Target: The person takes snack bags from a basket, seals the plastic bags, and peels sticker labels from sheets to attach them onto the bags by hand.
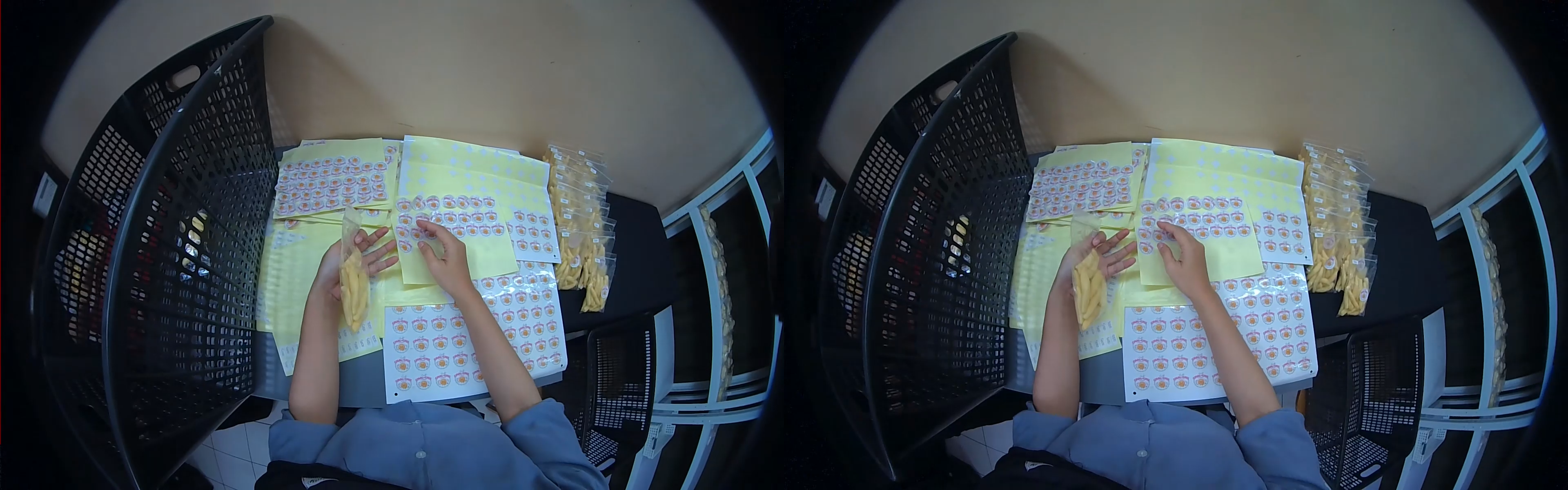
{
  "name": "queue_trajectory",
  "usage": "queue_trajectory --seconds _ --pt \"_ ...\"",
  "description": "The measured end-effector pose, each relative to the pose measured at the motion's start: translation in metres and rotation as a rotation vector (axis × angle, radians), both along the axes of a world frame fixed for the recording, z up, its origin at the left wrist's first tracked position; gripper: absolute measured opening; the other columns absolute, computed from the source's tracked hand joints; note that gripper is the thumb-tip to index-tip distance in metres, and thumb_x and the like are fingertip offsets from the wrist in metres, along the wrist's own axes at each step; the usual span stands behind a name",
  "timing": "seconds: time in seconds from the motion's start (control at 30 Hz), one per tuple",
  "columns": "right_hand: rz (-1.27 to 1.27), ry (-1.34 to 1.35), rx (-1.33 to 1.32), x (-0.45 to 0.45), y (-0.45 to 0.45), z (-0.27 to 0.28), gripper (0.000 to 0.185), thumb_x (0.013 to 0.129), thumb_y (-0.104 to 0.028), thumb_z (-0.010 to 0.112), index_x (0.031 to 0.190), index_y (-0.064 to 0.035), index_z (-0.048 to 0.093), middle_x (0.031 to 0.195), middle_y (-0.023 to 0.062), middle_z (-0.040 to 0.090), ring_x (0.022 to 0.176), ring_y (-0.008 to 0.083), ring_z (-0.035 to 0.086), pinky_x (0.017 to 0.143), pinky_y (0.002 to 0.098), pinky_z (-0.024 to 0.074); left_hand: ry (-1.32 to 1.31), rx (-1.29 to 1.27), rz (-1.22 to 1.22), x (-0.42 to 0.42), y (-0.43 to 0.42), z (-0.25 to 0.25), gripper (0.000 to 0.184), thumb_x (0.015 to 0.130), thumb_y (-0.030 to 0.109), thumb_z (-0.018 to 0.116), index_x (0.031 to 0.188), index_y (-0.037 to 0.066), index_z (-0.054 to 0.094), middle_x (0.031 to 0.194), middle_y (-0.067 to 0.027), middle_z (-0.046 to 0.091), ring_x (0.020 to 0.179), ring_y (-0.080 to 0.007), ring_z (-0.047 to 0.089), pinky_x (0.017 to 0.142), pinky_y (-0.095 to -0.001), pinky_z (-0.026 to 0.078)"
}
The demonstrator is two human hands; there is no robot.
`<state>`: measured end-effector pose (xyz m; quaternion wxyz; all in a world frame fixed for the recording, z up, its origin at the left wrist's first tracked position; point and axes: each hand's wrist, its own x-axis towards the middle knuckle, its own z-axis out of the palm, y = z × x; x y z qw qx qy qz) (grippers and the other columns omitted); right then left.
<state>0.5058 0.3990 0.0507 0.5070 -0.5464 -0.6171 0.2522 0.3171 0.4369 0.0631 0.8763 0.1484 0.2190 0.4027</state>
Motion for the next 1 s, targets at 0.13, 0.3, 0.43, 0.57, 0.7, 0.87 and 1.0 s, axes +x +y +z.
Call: queue_trajectory --seconds 0.13,0.3,0.43,0.57,0.7,0.87,1.0 --pt "0.006 -0.002 0.026 -0.002 0.000 0.001 0.034 0.071 -0.003 0.059 0.104 -0.0027 0.053 0.102 0.0122 0.056 0.091 0.0239 0.055 0.080 0.0306 0.0422 0.087 0.034 0.001 0.002 -0.002 0.004 0.023 0.086 0.018 0.040 0.066 0.007 0.041 0.114 -0.0146 0.040 0.109 -0.0345 0.041 0.087 -0.0469 0.042" --pt "0.027 -0.054 0.034 -0.005 0.001 -0.001 0.033 0.069 -0.007 0.062 0.102 -0.0058 0.056 0.103 0.0103 0.055 0.092 0.0236 0.053 0.081 0.0318 0.0406 0.136 0.022 0.054 0.012 -0.007 0.010 0.023 0.088 0.020 0.038 0.069 0.007 0.042 0.113 -0.0135 0.041 0.107 -0.0318 0.043 0.087 -0.0424 0.043" --pt "0.012 -0.120 0.050 -0.007 0.003 -0.001 0.029 0.070 -0.013 0.062 0.099 -0.0086 0.058 0.105 0.0081 0.053 0.096 0.0240 0.049 0.084 0.0340 0.0377 0.154 0.100 0.025 0.013 -0.002 0.001 0.023 0.089 0.022 0.036 0.071 0.008 0.041 0.110 -0.0118 0.044 0.100 -0.0268 0.048 0.084 -0.0375 0.045" --pt "-0.004 -0.267 0.057 -0.007 0.005 -0.001 0.027 0.072 -0.017 0.060 0.098 -0.0100 0.058 0.105 0.0066 0.053 0.097 0.0243 0.048 0.085 0.0351 0.0359 0.109 0.169 -0.039 0.014 0.000 -0.008 0.023 0.088 0.023 0.037 0.069 0.011 0.039 0.106 -0.0085 0.046 0.093 -0.0207 0.050 0.078 -0.0313 0.046" --pt "-0.041 -0.441 0.086 -0.010 0.005 0.001 0.025 0.072 -0.018 0.060 0.096 -0.0111 0.060 0.103 0.0047 0.053 0.098 0.0237 0.047 0.086 0.0352 0.0348 0.107 0.161 -0.037 0.013 0.004 -0.018 0.027 0.087 0.029 0.043 0.069 0.010 0.041 0.103 -0.0085 0.045 0.093 -0.0209 0.050 0.066 -0.0242 0.046" --pt "-0.046 -0.388 0.080 -0.012 0.005 -0.001 0.024 0.070 -0.016 0.062 0.093 -0.0104 0.061 0.103 0.0046 0.054 0.098 0.0236 0.047 0.086 0.0353 0.0351 0.122 0.167 -0.090 0.012 0.005 -0.023 0.027 0.088 0.031 0.040 0.069 0.012 0.041 0.094 -0.0035 0.048 0.092 -0.0171 0.047 0.060 -0.0216 0.043" --pt "-0.042 -0.342 0.089 -0.011 0.005 -0.001 0.024 0.069 -0.016 0.064 0.091 -0.0087 0.062 0.102 0.0062 0.056 0.096 0.0245 0.050 0.084 0.0347 0.0374 0.158 0.168 -0.094 0.014 0.005 -0.024 0.027 0.089 0.031 0.038 0.069 0.013 0.041 0.091 -0.0023 0.048 0.091 -0.0162 0.047 0.059 -0.0212 0.042"
